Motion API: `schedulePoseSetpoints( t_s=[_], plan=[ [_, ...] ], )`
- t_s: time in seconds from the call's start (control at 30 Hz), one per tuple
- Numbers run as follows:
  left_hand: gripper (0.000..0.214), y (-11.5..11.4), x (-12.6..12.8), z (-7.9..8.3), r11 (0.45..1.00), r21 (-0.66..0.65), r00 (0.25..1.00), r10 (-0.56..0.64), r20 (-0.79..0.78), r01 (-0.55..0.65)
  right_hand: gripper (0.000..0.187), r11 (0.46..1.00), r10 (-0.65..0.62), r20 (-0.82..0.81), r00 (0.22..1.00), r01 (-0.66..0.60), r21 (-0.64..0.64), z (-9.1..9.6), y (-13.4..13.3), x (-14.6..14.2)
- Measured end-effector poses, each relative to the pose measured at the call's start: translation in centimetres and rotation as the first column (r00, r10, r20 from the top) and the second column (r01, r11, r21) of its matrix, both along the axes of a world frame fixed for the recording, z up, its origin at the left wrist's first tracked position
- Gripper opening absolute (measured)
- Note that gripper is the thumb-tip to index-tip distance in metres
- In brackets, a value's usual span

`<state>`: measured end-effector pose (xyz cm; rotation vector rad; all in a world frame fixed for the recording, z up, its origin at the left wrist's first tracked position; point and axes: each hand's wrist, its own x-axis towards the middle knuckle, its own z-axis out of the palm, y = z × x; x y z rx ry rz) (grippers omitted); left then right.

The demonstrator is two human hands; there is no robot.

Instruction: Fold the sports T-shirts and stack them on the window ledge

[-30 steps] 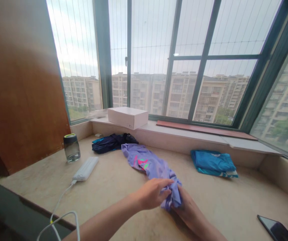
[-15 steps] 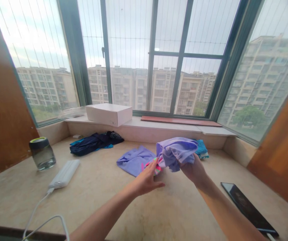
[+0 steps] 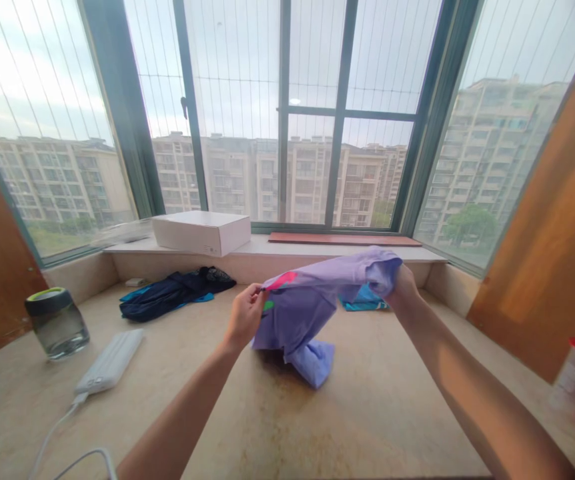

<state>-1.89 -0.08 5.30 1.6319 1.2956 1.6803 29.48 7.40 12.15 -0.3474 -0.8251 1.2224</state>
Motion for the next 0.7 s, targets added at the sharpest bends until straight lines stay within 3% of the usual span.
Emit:
schedulePoseSetpoints(
  t_s=[0.07,0.13,0.2,0.27,0.33,0.43,0.47,0.53,0.63,0.7],
  plan=[
    [0.039,-0.6,-0.3,1.2,0.994,0.053,0.991,0.098,-0.09,-0.094,0.01,0.998,0.029,-0.018,0.999,-0.03,-0.059,-0.4,0.4,-0.4],
    [0.058,-1.2,0.4,1.4,0.995,0.073,0.969,0.087,-0.231,-0.072,0.017,0.991,0.065,-0.018,0.998,-0.066,-0.112,-0.7,0.1,-1.6],
    [0.085,-1.6,2.2,0.6,0.997,0.016,0.932,-0.061,-0.356,0.071,0.023,0.976,0.163,-0.003,0.987,-0.162,-0.147,-0.7,-0.9,-3.4],
    [0.103,-1.6,4.4,-0.5,0.977,-0.062,0.899,-0.214,-0.382,0.206,0.027,0.937,0.33,0.036,0.943,-0.323,-0.129,-0.3,-2.3,-5.3],
    [0.102,-0.9,6.6,-1.4,0.957,-0.099,0.918,-0.29,-0.272,0.273,0.031,0.857,0.515,0.128,0.847,-0.508,-0.085,0.6,-3.9,-7.1],
    [0.072,0.9,8.5,-1.7,0.948,-0.079,0.951,-0.306,0.054,0.309,0.041,0.737,0.655,0.341,0.674,-0.67,-0.093,1.6,-5.5,-8.6],
    [0.062,1.4,8.6,-1.5,0.95,-0.064,0.943,-0.293,0.161,0.306,0.044,0.734,0.643,0.412,0.645,-0.672,-0.093,1.6,-5.8,-8.7],
    [0.053,2.1,8.3,-0.7,0.959,-0.033,0.907,-0.255,0.336,0.282,0.046,0.807,0.513,0.535,0.672,-0.59,-0.032,1.2,-5.8,-8.4],
    [0.046,2.1,6.9,0.6,0.953,0.007,0.813,-0.263,0.519,0.303,0.054,0.941,0.184,0.633,0.752,-0.32,0.107,-1.0,-4.6,-6.9],
    [0.042,1.7,5.9,1.4,0.936,0.012,0.757,-0.293,0.585,0.353,0.065,0.977,0.002,0.685,0.729,-0.147,0.154,-3.0,-3.2,-5.9]
  ],
)
